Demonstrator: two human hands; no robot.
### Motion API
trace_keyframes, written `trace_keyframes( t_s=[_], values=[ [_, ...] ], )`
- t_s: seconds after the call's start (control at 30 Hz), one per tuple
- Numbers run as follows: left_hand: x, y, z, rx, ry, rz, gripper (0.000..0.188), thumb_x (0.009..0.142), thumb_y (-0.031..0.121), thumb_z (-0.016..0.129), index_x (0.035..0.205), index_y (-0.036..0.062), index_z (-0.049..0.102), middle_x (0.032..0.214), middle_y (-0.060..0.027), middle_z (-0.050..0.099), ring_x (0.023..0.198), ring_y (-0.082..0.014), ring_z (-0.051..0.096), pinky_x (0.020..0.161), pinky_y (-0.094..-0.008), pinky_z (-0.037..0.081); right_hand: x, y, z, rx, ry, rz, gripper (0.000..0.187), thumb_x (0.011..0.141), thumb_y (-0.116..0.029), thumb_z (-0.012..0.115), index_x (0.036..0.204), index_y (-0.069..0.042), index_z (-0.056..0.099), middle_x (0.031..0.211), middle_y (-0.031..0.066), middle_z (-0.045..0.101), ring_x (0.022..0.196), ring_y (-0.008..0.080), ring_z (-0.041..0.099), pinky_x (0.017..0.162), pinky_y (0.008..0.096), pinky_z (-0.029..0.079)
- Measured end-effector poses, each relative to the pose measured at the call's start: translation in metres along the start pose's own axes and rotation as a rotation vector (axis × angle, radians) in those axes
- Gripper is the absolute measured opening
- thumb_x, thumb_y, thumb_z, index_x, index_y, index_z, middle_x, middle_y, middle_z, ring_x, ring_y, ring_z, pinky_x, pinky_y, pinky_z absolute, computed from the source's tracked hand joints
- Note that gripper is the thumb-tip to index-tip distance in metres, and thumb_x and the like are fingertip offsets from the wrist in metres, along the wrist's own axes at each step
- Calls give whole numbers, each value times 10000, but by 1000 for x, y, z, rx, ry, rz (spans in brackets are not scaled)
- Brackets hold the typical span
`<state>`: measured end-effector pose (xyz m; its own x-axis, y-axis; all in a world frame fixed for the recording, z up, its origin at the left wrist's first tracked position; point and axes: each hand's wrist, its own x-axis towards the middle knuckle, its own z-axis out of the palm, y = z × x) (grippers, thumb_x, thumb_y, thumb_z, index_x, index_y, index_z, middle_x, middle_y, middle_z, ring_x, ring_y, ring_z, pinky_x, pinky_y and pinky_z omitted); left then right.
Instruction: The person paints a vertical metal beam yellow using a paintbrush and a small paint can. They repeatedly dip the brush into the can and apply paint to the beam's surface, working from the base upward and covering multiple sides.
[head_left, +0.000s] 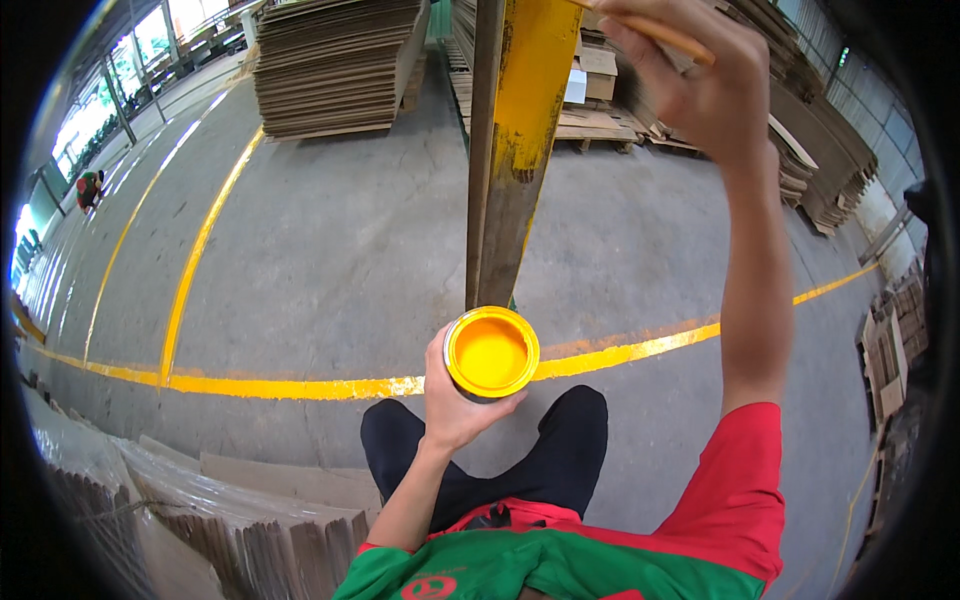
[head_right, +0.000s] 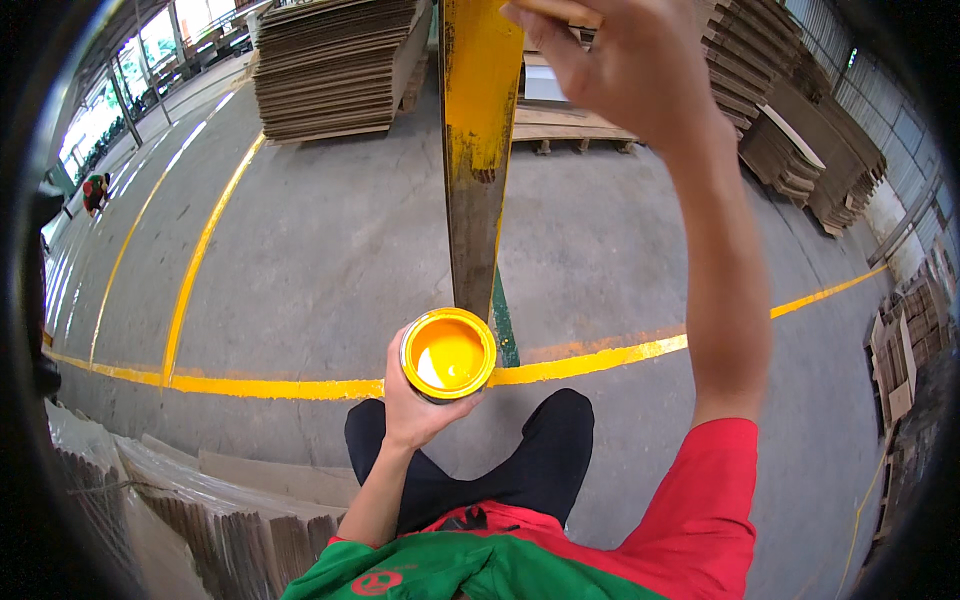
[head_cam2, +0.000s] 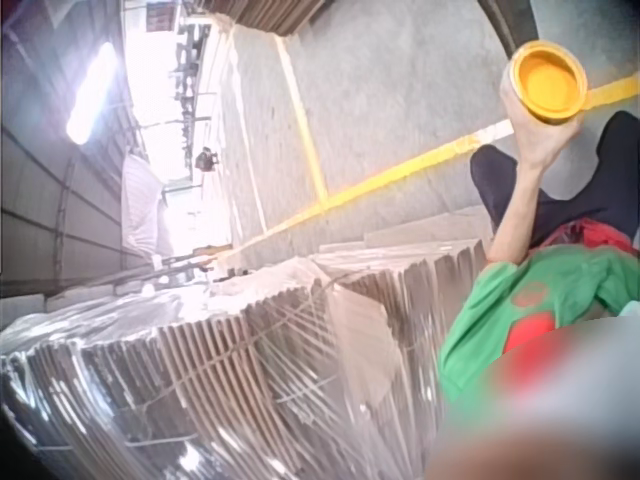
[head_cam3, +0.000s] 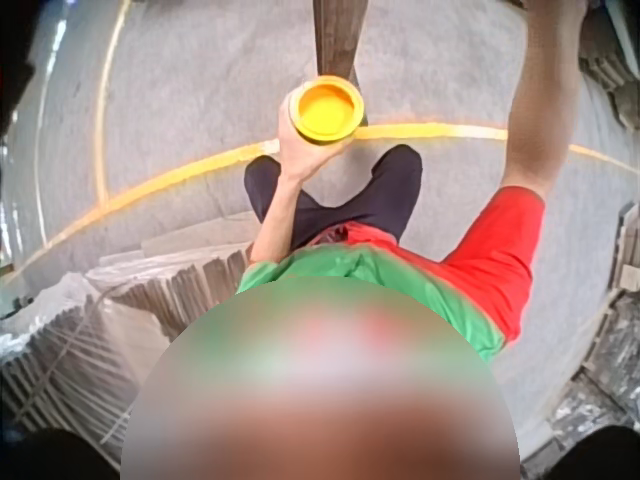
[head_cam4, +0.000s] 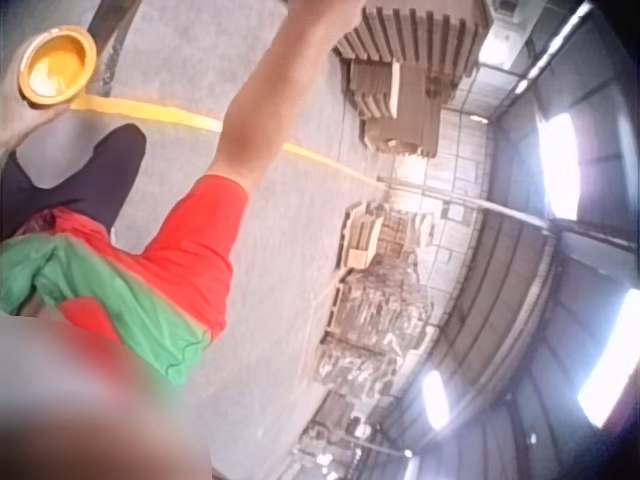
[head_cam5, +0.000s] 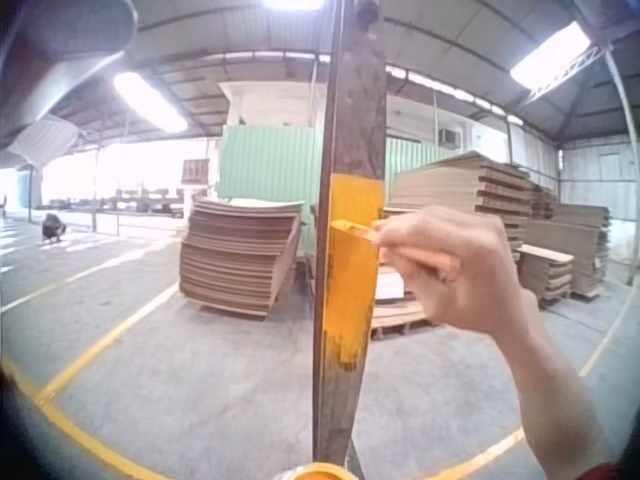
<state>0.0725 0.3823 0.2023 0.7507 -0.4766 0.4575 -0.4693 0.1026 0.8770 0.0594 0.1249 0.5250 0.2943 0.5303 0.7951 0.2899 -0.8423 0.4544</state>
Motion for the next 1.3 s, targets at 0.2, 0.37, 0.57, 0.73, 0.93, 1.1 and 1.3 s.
trace_keyframes(
  t_s=[0.2,0.37,0.57,0.73,0.93,1.1,1.3],
  values=[
    [-12,-4,-3,11,2,-41,1044,607,224,1005,1454,15,432,1390,-154,550,1313,-306,548,1141,-417,421,-81,-36,62,-70,-88,-76,263,810,-21,764,1052,-75,678,1195,103,741,1037,277,734,811,359,632],
    [-19,-9,-8,25,11,-45,1076,599,193,1003,1473,11,402,1385,-149,568,1311,-277,565,1144,-407,432,-134,-73,71,214,-342,109,215,846,-21,756,1043,-66,682,1104,115,751,985,280,731,785,384,611],
    [-22,-10,-9,62,16,-38,1080,600,177,998,1478,0,395,1369,-144,592,1291,-261,586,1137,-402,444,-99,-59,68,507,-432,338,184,875,-29,748,1057,-55,741,976,145,762,908,331,722,780,431,577],
    [-23,-11,-8,18,18,-38,1069,600,182,999,1469,-8,406,1364,-142,601,1280,-263,596,1134,-402,448,-46,-28,53,253,-266,220,223,878,-14,773,1093,-76,776,1046,118,786,940,271,757,823,366,607],
    [-25,-12,-10,10,28,-58,1062,608,227,1009,1464,6,419,1389,-154,567,1311,-300,556,1139,-412,426,7,-7,20,30,-25,59,200,869,21,764,1055,-51,774,1031,111,789,909,231,764,745,306,615],
    [-24,-14,-12,-11,35,-63,1061,606,223,1010,1462,6,421,1387,-155,567,1305,-301,560,1139,-415,426,9,-3,17,-105,54,-106,204,858,21,765,1051,-45,757,1035,109,784,896,235,762,739,319,616],
    [-24,-18,-12,-62,26,-67,1064,603,230,1012,1460,4,422,1382,-158,565,1307,-305,557,1133,-415,428,-47,-29,58,-37,-106,-112,282,793,32,751,1054,-51,683,1190,134,734,1011,287,727,808,366,623]
  ],
)
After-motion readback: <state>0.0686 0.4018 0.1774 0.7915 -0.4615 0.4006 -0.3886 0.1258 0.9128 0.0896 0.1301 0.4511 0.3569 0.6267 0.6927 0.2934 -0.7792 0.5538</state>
